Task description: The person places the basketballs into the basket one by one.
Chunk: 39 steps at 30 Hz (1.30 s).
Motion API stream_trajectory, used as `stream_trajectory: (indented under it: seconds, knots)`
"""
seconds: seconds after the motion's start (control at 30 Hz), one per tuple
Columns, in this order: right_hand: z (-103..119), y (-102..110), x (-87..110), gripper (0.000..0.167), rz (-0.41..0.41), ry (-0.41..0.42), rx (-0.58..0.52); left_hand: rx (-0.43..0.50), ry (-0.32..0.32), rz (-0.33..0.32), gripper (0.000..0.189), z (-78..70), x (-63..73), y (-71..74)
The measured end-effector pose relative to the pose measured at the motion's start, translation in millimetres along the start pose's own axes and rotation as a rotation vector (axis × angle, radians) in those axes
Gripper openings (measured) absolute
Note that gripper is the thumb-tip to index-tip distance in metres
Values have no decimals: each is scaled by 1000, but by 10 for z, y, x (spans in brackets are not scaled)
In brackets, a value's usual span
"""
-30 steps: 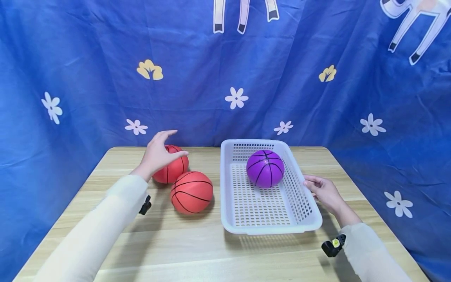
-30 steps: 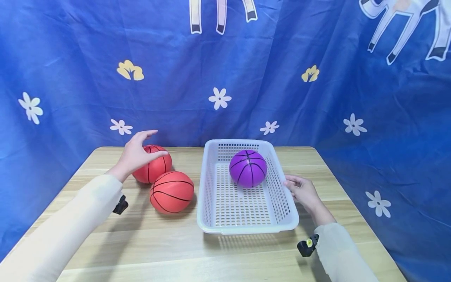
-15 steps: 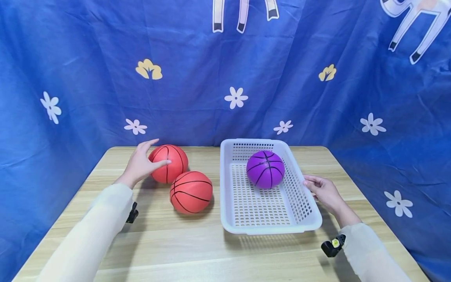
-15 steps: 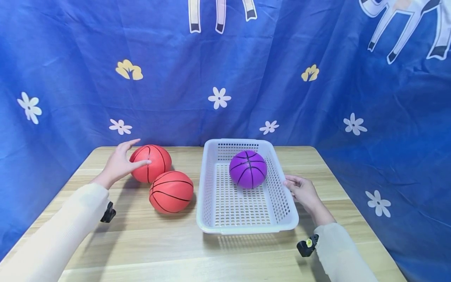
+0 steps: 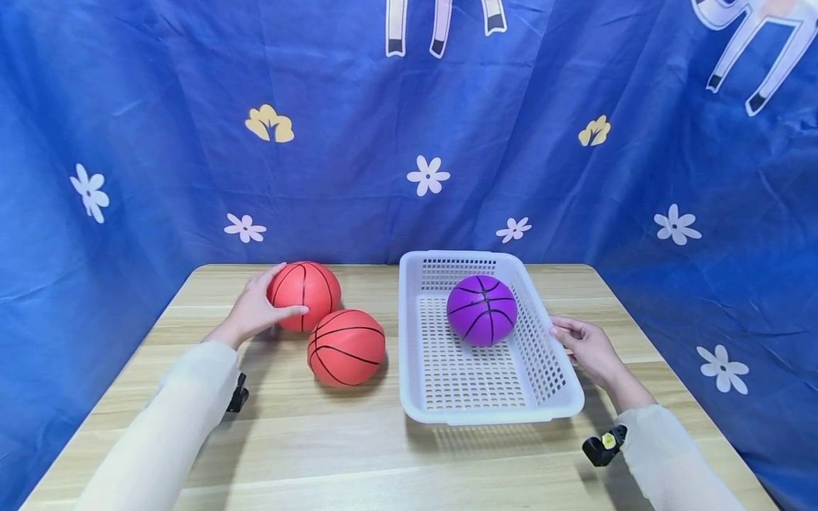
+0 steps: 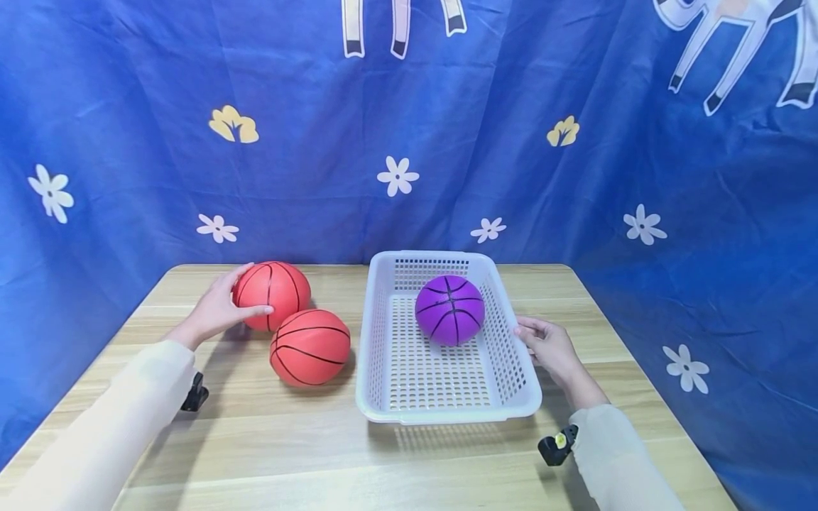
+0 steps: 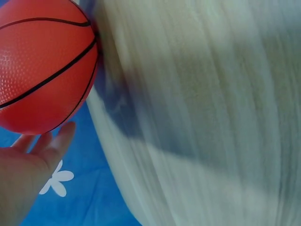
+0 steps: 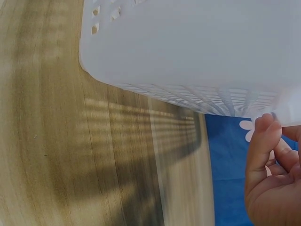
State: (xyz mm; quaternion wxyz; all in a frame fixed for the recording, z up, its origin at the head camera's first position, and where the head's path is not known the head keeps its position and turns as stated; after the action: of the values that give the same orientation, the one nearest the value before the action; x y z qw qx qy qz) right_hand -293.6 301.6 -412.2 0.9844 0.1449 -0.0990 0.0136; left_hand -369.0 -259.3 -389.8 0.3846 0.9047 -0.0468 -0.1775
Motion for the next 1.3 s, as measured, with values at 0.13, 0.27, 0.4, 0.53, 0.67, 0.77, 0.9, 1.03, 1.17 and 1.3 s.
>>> stream_trajectory:
  seconds: [0.13,0.27,0.4,0.53,0.67,0.77,0.9,1.03,1.17,1.3]
  knots:
    - [7,3,4,50,-1,6,-4,28,-3,-8,103,-7,-1,-13]
    - [7,8,7,49,-5,7,-2,53,-7,-27,101,-4,6,-8]
    - [4,9,8,50,-9,6,3,79,-5,-55,97,24,29,10]
    - [-3,4,1,49,-5,7,0,85,6,-76,94,68,46,27]
    - [-10,-2,-8,49,-2,6,-2,80,30,-93,94,111,57,75]
    - [-11,-6,-11,48,-1,5,-1,66,39,-109,96,114,56,158]
    - [-10,-5,-11,47,0,5,-7,62,32,-120,96,43,28,291]
    - [-11,-3,-13,48,0,7,-11,69,9,-137,95,-52,-15,426]
    - [-14,-4,-19,48,2,7,-12,69,-17,-156,93,-170,-51,551]
    - [-16,-3,-25,47,1,5,-13,67,-48,-162,92,-328,-89,643]
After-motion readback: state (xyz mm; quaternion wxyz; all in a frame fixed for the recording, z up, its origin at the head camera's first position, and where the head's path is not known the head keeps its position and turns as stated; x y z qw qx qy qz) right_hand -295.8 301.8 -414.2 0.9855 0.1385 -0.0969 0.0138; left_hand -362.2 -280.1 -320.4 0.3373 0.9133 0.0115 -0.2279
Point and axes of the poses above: each hand's wrist, its own x-axis away from the middle knuckle, its own y-axis out of the back of the hand, z = x × y, the point moved 7 cm from there along -x, towards the middle knuckle, and after that the axes turned 9 degrees about -y, right-handed, at the moved point
